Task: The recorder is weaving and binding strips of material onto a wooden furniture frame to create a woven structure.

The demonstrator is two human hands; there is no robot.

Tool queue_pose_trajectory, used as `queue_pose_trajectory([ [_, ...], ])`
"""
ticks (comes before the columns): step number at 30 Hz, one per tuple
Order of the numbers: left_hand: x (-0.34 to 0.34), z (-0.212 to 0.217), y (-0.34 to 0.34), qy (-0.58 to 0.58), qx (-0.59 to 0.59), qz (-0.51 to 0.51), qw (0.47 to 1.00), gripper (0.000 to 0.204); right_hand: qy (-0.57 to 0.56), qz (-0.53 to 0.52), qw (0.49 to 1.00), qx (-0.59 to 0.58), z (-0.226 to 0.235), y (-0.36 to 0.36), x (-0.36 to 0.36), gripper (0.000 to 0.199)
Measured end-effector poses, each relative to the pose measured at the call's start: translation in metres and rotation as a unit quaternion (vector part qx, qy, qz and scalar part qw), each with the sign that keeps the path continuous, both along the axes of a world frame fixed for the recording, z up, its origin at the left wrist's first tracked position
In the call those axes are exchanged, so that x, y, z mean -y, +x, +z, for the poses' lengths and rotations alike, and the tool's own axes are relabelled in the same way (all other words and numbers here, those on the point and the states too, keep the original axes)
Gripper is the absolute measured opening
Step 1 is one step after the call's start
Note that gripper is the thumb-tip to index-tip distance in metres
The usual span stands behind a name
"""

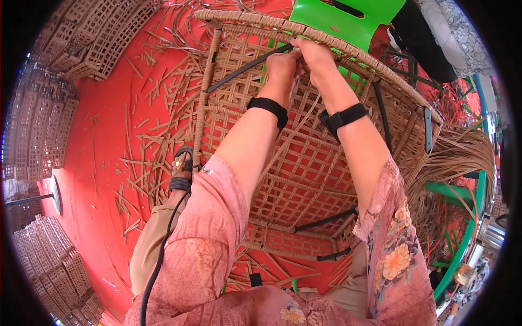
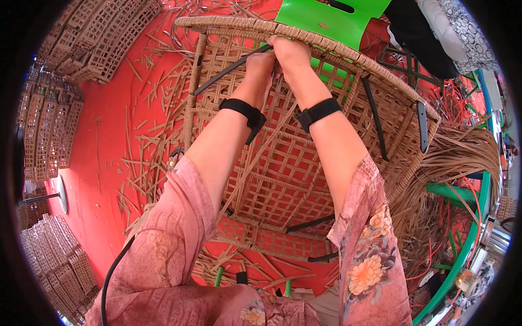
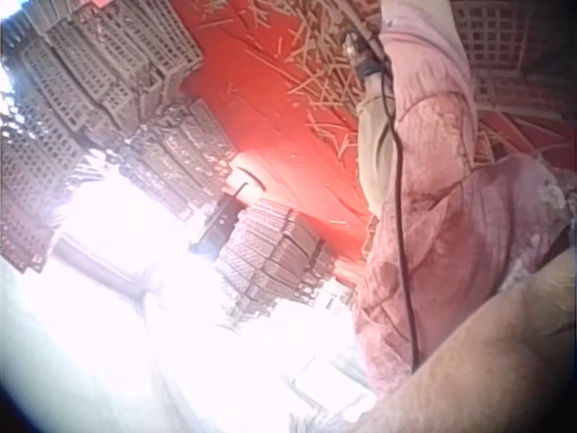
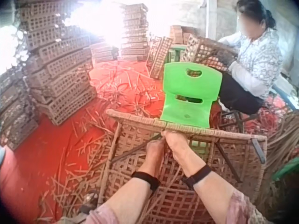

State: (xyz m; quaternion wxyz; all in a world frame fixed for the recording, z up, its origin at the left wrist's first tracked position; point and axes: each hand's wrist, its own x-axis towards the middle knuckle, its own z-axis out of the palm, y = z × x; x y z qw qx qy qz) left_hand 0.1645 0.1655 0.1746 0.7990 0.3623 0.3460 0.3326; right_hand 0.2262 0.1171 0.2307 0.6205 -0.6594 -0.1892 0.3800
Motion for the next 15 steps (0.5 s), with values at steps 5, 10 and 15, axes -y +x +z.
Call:
queue_pose_trajectory([
  [5, 0.001, 0.000, 0.001, 0.015, -0.042, 0.030, 0.999, 0.020, 0.049, -0.041, 0.998, 0.011, -0.020, 0.000, 0.000, 0.014],
  [10, 0.007, 0.005, -0.003, 0.046, 0.006, -0.013, 0.999, 0.015, 0.077, -0.044, 0.978, -0.188, -0.010, 0.004, 0.005, 0.021],
  [15, 0.014, -0.044, -0.002, 0.519, -0.192, -0.015, 0.833, 0.011, 0.081, -0.051, 0.978, 0.184, -0.083, 0.030, -0.001, 0.014],
])
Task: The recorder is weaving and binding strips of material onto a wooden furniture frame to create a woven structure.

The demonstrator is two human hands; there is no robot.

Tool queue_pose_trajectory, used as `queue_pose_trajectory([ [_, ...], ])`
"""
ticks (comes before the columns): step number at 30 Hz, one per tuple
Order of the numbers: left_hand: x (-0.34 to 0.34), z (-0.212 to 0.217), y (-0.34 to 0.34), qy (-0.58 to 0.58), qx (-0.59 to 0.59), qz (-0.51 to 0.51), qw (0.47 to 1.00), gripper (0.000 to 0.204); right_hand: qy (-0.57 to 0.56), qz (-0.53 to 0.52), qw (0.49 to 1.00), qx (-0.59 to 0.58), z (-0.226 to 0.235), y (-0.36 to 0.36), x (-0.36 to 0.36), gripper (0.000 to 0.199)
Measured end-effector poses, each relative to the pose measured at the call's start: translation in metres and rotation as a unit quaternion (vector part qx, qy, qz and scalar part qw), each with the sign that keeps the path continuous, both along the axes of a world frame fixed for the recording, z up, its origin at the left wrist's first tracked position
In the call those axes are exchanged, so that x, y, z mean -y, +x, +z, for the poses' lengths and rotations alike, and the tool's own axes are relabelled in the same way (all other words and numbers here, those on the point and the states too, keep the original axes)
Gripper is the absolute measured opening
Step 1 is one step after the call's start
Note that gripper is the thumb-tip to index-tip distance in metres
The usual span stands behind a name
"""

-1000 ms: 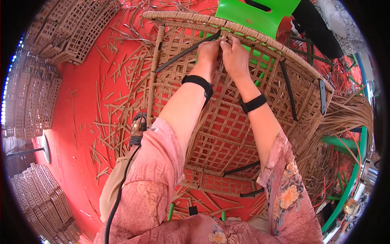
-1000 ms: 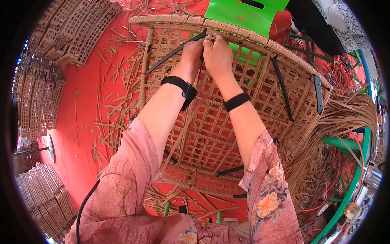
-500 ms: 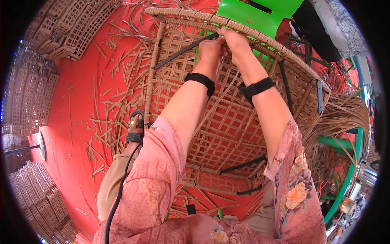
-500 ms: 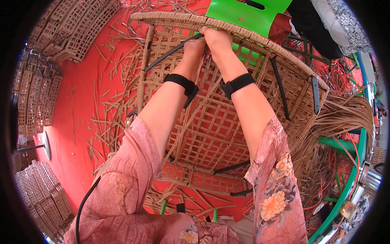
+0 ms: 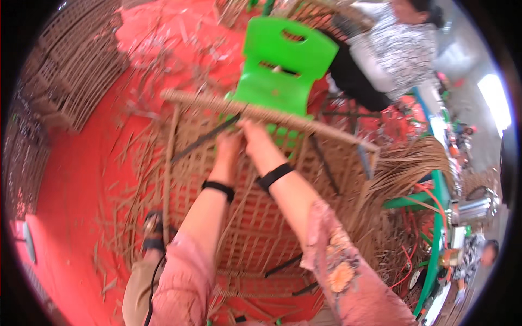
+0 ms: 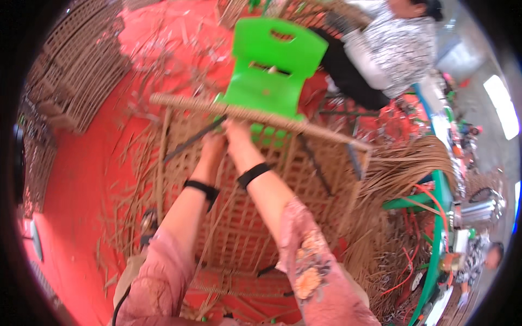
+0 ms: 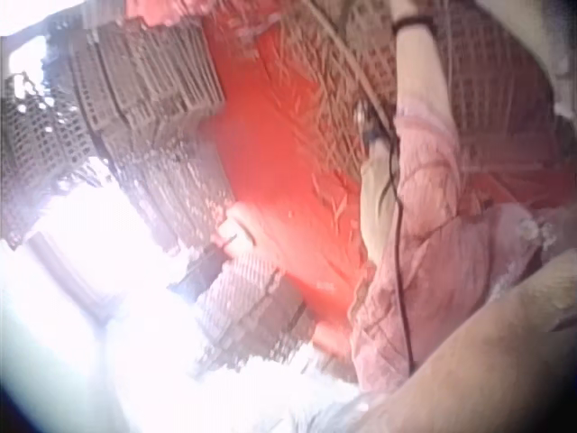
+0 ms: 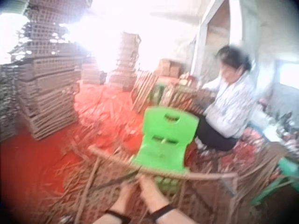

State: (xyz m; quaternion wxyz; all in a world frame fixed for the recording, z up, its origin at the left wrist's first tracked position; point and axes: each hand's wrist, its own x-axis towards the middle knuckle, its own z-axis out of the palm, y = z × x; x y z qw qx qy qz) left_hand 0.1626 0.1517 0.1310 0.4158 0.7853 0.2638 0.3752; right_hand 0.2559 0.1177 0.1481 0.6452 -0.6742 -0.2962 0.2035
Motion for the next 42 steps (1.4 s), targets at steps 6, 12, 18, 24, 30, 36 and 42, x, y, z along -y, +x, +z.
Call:
queue_pose_trajectory([
  [6, -0.006, 0.056, -0.024, -0.340, -0.025, 0.061, 0.938, 0.017, -0.033, -0.085, 0.928, -0.360, 0.020, -0.017, -0.030, 0.003],
  [12, -0.028, 0.059, -0.042, -0.050, -0.091, 0.149, 0.983, 0.020, -0.053, -0.015, 0.896, -0.440, 0.016, -0.021, -0.037, 0.008],
  [18, -0.021, 0.055, -0.027, -0.091, -0.144, 0.105, 0.980, 0.024, -0.033, -0.002, 0.897, -0.441, 0.009, 0.007, -0.022, 0.008],
  [24, -0.029, 0.046, -0.043, -0.200, -0.103, 0.004, 0.974, 0.027, -0.082, -0.007, 0.922, -0.378, 0.028, -0.003, -0.014, 0.018],
  [30, -0.033, 0.001, -0.038, -0.235, 0.004, -0.027, 0.972, 0.030, -0.170, -0.016, 0.923, -0.344, 0.062, -0.026, 0.003, 0.018],
  [36, -0.038, -0.001, -0.059, -0.234, 0.060, -0.043, 0.970, 0.031, -0.286, 0.167, 0.936, -0.118, 0.133, -0.117, 0.116, 0.052],
  [42, -0.019, 0.032, -0.051, -0.262, 0.019, -0.035, 0.964, 0.027, -0.452, 0.242, 0.838, 0.185, 0.244, -0.148, 0.316, 0.057],
])
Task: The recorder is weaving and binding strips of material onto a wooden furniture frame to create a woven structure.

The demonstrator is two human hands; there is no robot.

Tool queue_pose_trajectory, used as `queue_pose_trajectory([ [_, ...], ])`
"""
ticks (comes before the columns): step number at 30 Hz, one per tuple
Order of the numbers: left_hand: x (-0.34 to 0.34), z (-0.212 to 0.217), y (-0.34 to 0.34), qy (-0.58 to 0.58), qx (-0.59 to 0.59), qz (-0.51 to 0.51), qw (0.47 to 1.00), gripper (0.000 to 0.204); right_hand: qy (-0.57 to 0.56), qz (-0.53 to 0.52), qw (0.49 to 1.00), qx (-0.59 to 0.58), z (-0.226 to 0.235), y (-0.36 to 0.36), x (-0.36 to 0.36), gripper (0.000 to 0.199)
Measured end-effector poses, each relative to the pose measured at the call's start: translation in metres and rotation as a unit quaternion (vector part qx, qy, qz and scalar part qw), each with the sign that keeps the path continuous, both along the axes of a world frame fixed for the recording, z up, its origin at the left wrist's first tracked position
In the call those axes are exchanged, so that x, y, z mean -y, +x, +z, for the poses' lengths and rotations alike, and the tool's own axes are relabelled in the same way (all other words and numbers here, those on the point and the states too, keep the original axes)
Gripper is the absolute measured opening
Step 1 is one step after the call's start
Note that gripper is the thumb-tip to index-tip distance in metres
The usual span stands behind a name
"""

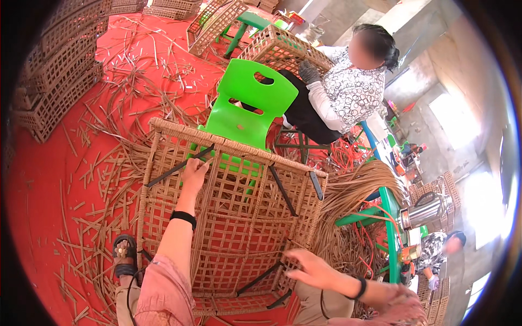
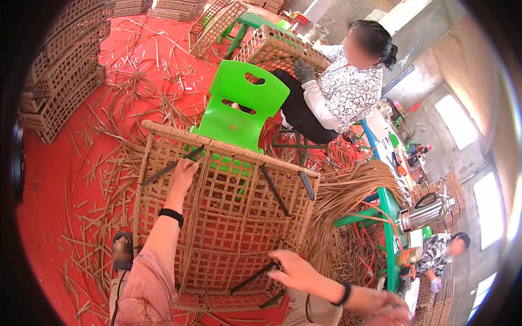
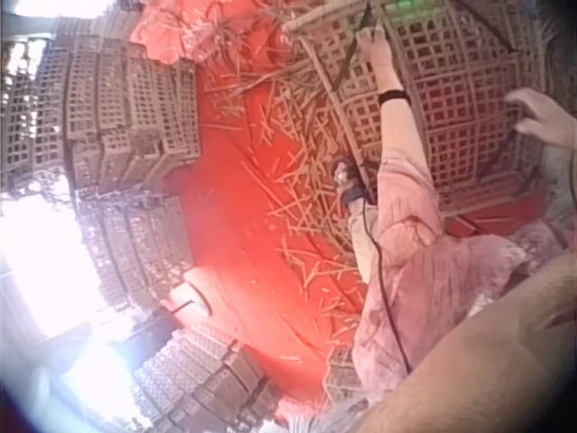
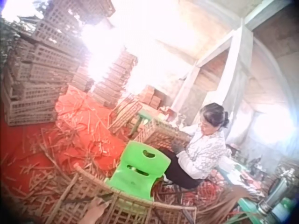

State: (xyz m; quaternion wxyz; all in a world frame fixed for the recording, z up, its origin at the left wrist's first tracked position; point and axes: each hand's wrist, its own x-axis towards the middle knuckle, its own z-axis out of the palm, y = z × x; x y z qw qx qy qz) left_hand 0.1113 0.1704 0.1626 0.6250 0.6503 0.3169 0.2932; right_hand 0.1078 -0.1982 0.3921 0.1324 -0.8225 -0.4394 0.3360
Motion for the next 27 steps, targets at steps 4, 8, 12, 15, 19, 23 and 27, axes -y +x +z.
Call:
queue_pose_trajectory([
  [4, 0.001, 0.000, -0.012, -0.019, 0.034, -0.008, 0.999, 0.025, -0.066, -0.035, 0.979, 0.188, 0.042, -0.023, 0.095, 0.051],
  [8, 0.003, 0.002, -0.014, -0.025, 0.059, -0.013, 0.998, 0.023, -0.061, -0.148, 0.965, 0.207, 0.060, -0.057, 0.138, 0.052],
  [12, 0.001, -0.012, -0.011, -0.018, 0.091, -0.005, 0.996, 0.024, 0.013, -0.164, 0.953, 0.255, 0.030, -0.066, 0.166, 0.062],
  [15, 0.005, -0.006, -0.011, -0.019, 0.079, -0.010, 0.997, 0.027, 0.080, -0.199, 0.930, 0.299, 0.021, -0.070, 0.167, 0.058],
  [19, 0.012, -0.004, -0.010, 0.016, 0.053, -0.001, 0.998, 0.023, 0.068, -0.219, 0.921, 0.315, 0.017, -0.067, 0.168, 0.053],
  [23, 0.008, -0.018, -0.011, 0.076, 0.057, 0.018, 0.995, 0.021, 0.061, -0.222, 0.917, 0.326, 0.020, -0.067, 0.163, 0.049],
  [27, 0.007, -0.023, -0.010, 0.105, 0.066, 0.020, 0.992, 0.021, 0.057, -0.222, 0.916, 0.329, 0.023, -0.066, 0.163, 0.049],
])
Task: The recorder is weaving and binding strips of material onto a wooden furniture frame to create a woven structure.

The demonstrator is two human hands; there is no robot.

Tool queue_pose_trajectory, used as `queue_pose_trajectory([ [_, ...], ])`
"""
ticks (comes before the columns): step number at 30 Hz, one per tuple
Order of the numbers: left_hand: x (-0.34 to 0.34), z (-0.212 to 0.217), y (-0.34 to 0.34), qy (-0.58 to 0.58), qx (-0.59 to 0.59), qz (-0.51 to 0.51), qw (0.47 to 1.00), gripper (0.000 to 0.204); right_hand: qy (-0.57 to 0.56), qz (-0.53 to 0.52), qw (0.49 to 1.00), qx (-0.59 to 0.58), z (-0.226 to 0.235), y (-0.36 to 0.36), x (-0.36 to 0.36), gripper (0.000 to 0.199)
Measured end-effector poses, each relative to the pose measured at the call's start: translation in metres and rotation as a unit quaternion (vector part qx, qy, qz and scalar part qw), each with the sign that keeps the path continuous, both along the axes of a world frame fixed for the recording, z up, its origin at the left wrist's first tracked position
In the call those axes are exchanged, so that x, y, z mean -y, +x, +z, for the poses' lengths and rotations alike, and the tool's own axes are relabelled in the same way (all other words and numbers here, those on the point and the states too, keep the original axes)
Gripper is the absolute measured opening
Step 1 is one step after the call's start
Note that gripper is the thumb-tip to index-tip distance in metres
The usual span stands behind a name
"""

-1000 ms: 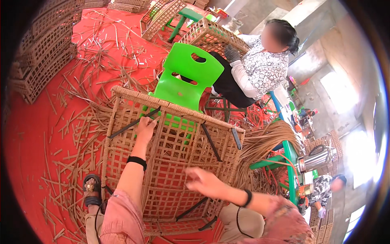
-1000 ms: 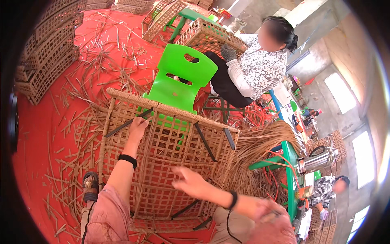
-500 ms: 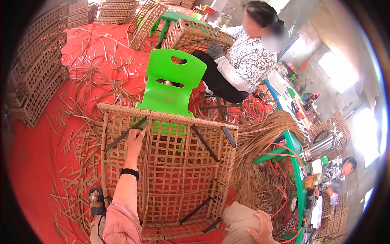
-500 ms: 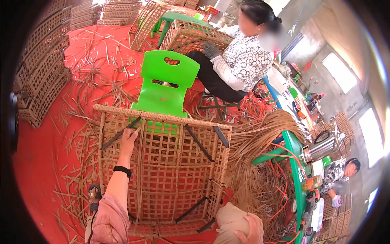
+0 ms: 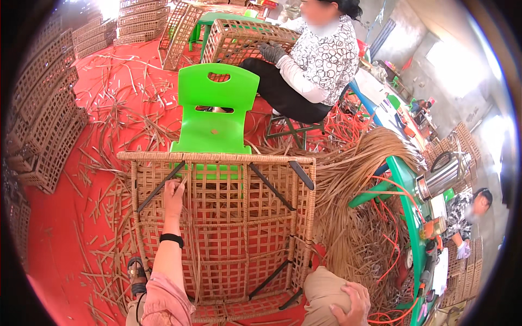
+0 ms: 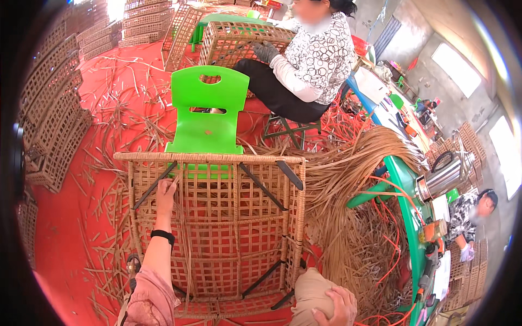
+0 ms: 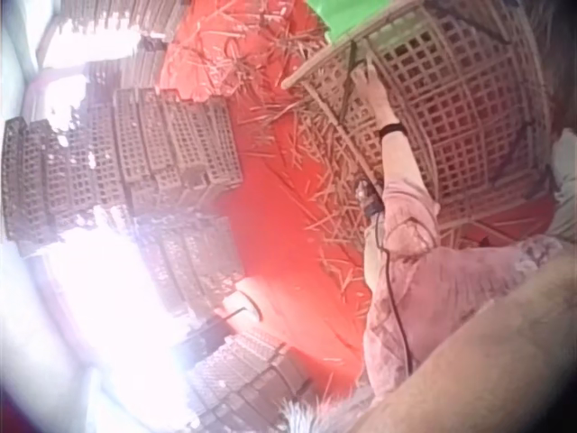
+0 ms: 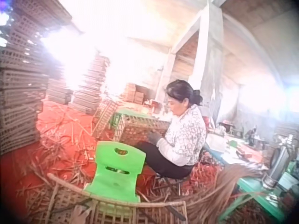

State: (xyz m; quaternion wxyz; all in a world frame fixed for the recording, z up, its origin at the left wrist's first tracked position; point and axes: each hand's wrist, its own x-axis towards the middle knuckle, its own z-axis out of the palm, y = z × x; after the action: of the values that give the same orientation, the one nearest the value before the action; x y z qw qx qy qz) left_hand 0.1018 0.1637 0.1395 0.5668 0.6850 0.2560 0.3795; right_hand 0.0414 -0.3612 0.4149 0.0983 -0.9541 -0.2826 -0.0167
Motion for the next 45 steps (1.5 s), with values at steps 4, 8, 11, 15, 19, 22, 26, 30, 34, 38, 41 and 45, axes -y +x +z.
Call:
queue_pose_trajectory([
  [4, 0.003, 0.002, 0.000, -0.040, -0.002, 0.004, 0.999, 0.021, 0.009, -0.002, 1.000, -0.002, 0.002, 0.001, -0.002, 0.048],
  [8, 0.002, 0.002, 0.000, -0.049, 0.003, 0.001, 0.999, 0.022, 0.014, 0.002, 1.000, 0.004, 0.001, 0.000, -0.003, 0.048],
  [11, 0.001, -0.001, -0.001, -0.032, 0.004, 0.009, 0.999, 0.022, 0.010, 0.001, 1.000, 0.005, -0.001, -0.001, -0.003, 0.048],
  [15, 0.002, 0.001, -0.001, -0.034, 0.002, 0.008, 0.999, 0.022, 0.007, 0.004, 1.000, 0.008, 0.000, 0.000, -0.004, 0.048],
  [19, 0.000, -0.006, -0.002, -0.017, 0.003, 0.009, 1.000, 0.021, 0.009, 0.001, 1.000, 0.004, 0.002, -0.001, -0.007, 0.048],
  [22, 0.000, -0.005, -0.002, -0.021, 0.008, 0.004, 1.000, 0.021, 0.004, 0.000, 1.000, 0.001, 0.001, -0.001, -0.007, 0.047],
  [26, 0.003, 0.002, -0.002, -0.053, 0.014, 0.001, 0.999, 0.021, 0.002, 0.001, 1.000, -0.001, 0.001, 0.000, -0.008, 0.047],
  [30, 0.002, 0.003, -0.003, -0.071, 0.012, 0.000, 0.997, 0.021, 0.007, -0.004, 1.000, -0.004, 0.002, -0.001, -0.010, 0.047],
  [34, -0.001, 0.000, -0.005, -0.079, -0.010, -0.013, 0.997, 0.025, 0.007, 0.000, 1.000, 0.000, 0.003, -0.001, -0.011, 0.046],
  [38, 0.001, 0.002, -0.004, -0.071, -0.005, -0.013, 0.997, 0.025, 0.008, -0.002, 1.000, -0.001, 0.004, -0.002, -0.011, 0.046],
  [41, 0.000, -0.002, -0.004, -0.060, -0.004, -0.017, 0.998, 0.023, 0.006, -0.003, 1.000, -0.002, 0.004, -0.002, -0.011, 0.046],
  [45, -0.001, -0.003, -0.004, -0.066, -0.005, -0.014, 0.998, 0.023, 0.006, -0.002, 1.000, 0.000, 0.002, -0.002, -0.009, 0.047],
])
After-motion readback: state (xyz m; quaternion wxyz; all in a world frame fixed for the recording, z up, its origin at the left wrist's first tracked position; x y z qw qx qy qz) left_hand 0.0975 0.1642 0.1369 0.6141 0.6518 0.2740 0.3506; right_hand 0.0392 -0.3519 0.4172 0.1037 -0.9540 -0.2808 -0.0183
